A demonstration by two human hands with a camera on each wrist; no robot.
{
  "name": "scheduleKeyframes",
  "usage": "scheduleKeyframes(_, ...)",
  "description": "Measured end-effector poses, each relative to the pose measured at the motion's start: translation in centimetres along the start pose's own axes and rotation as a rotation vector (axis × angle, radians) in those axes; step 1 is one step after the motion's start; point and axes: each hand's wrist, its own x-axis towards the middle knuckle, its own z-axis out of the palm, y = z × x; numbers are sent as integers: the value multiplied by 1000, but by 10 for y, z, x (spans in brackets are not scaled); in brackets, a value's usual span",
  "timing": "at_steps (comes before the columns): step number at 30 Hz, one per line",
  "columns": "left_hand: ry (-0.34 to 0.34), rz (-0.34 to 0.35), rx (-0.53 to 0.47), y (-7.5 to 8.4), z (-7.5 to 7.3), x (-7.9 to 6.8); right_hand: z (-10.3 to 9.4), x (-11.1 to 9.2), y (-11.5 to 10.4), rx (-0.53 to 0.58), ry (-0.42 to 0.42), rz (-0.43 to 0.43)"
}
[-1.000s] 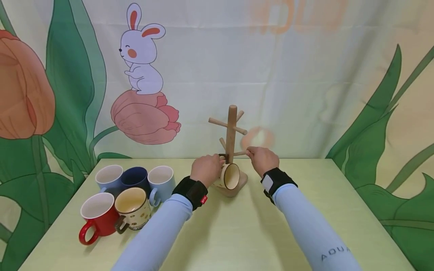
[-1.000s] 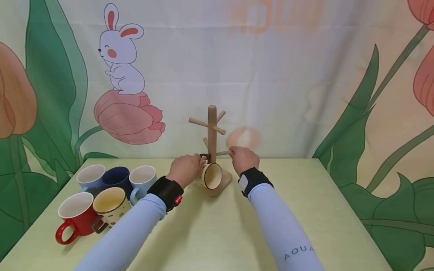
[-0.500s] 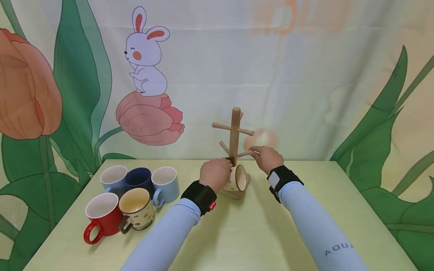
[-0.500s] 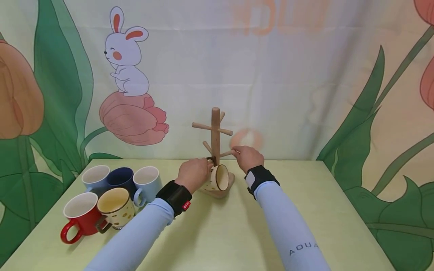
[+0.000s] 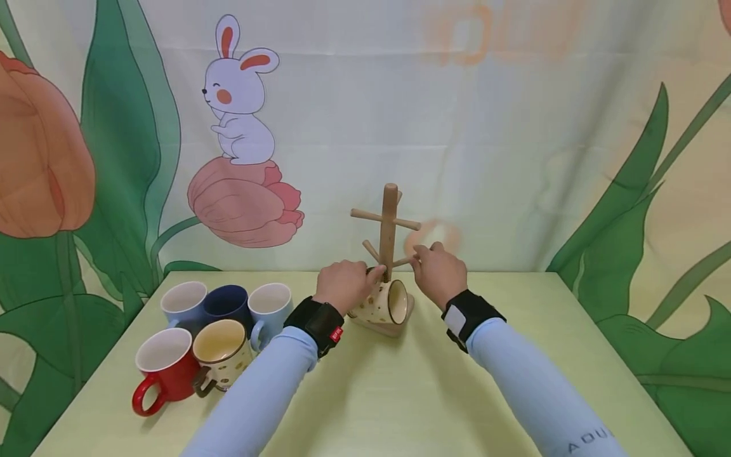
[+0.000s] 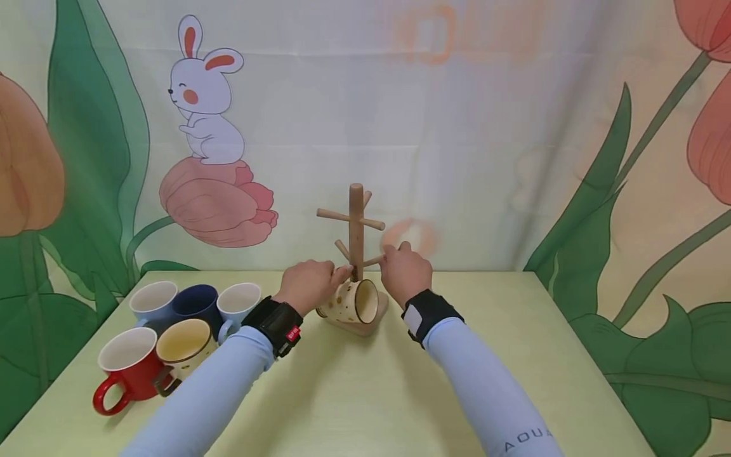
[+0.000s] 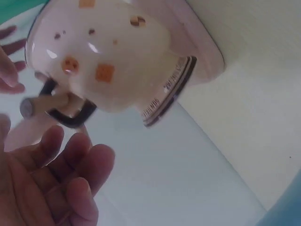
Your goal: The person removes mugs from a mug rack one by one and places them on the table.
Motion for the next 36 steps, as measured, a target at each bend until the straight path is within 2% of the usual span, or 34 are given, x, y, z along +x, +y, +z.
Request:
scheduleKeyframes(7, 81, -69, -23, -29, -2, 24, -3, -11, -45, -42, 35, -134)
scheduleKeyframes(10, 65, -91, -35, -35, -1, 37, -2, -14, -65, -105, 31, -177)
scheduleKeyframes(15, 23, -73, -6, -33, -2, 53, 2, -14, -85, -272, -15, -169)
scheduleKeyframes(21, -2, -13, 59, -28, 5, 69, 8, -10, -89, -355, -50, -132)
scheduleKeyframes(26, -73, 25, 87, -26, 10, 82, 12, -11, -90, -357, -50, -126)
scheduleKeyframes(27, -61, 43, 102, -30, 19, 89, 13, -12, -90, -357, -44, -128)
scheduleKeyframes(30, -98, 34, 116, -27, 19, 92, 14, -13, -89, -364, -36, -129)
scheduleKeyframes(33, -91, 33, 107, -23, 16, 90, 14, -13, -86, -361, -24, -125)
scheduleKeyframes(34, -110, 15, 94, -18, 6, 84, 14, -13, -84, -361, -21, -122)
scheduleKeyframes(36, -86, 14, 85, -16, 3, 82, 15, -13, -79, -364, -12, -117)
